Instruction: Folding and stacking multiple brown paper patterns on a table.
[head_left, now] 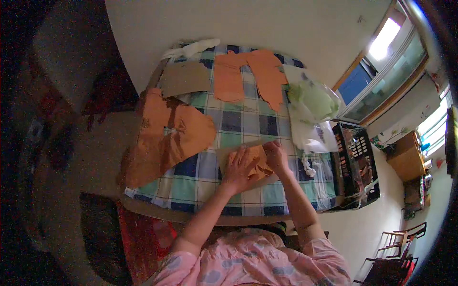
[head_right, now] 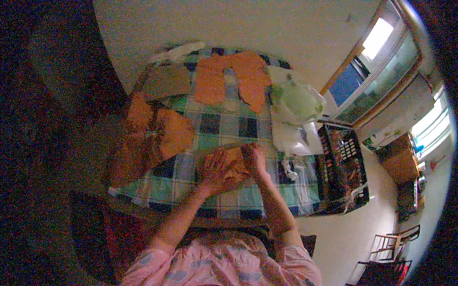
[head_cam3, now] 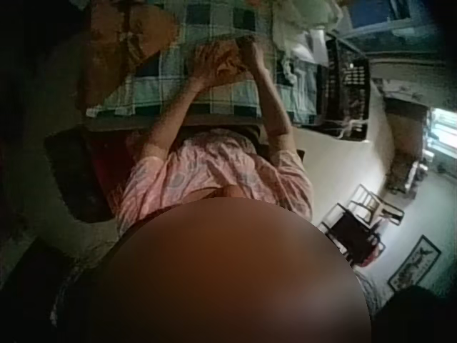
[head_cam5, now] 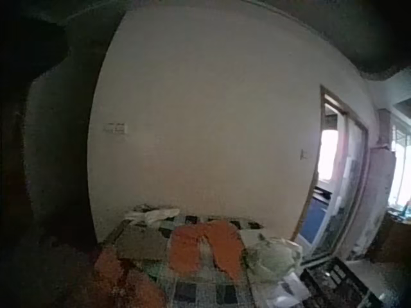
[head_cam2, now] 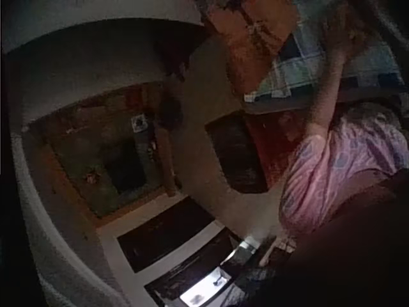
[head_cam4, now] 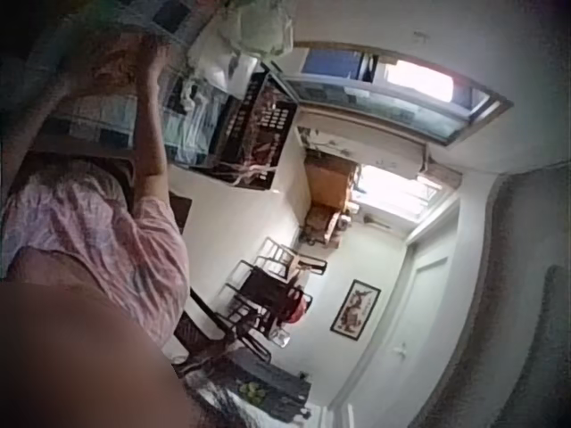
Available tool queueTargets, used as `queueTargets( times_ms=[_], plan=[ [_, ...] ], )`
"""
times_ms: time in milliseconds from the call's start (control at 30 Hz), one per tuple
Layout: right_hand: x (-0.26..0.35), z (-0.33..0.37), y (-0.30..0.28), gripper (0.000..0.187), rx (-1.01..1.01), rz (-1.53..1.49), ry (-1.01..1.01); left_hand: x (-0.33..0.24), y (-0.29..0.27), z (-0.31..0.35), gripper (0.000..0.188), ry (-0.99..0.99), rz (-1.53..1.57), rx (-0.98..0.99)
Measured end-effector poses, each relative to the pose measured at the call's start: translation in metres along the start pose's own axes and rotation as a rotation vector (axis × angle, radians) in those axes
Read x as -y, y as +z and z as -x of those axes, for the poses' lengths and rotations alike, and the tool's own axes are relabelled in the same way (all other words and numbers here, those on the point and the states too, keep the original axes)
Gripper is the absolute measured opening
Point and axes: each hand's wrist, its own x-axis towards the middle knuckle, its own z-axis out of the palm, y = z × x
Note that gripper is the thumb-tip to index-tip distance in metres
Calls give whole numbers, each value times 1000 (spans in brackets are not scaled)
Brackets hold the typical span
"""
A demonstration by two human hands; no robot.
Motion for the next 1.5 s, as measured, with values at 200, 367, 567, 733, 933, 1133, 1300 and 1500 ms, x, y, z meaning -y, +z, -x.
queueTargets(
  times_ms=[200,367,567,733,933,1133,1300,1500],
  plan=[
    [-3,-9,-9,35,173,302,287,3,4,-4,57,16,41,-45],
    [8,-15,-8,42,190,213,363,7,4,-8,57,31,-16,-60],
    [22,-6,-8,25,169,-849,584,8,12,-10,51,10,115,-78],
    [-31,13,-7,18,96,-539,495,50,32,-53,48,-17,203,-44],
    [-25,46,-43,10,80,-643,594,120,17,-88,36,-124,14,25],
    [-15,90,-108,10,-48,-821,661,46,1,-22,23,-65,-380,102],
    [-55,105,-86,8,-175,-769,552,33,-4,-21,21,26,-390,-109],
    [-60,98,-59,24,-8,-668,545,27,17,-26,15,-166,-202,79]
  ],
)
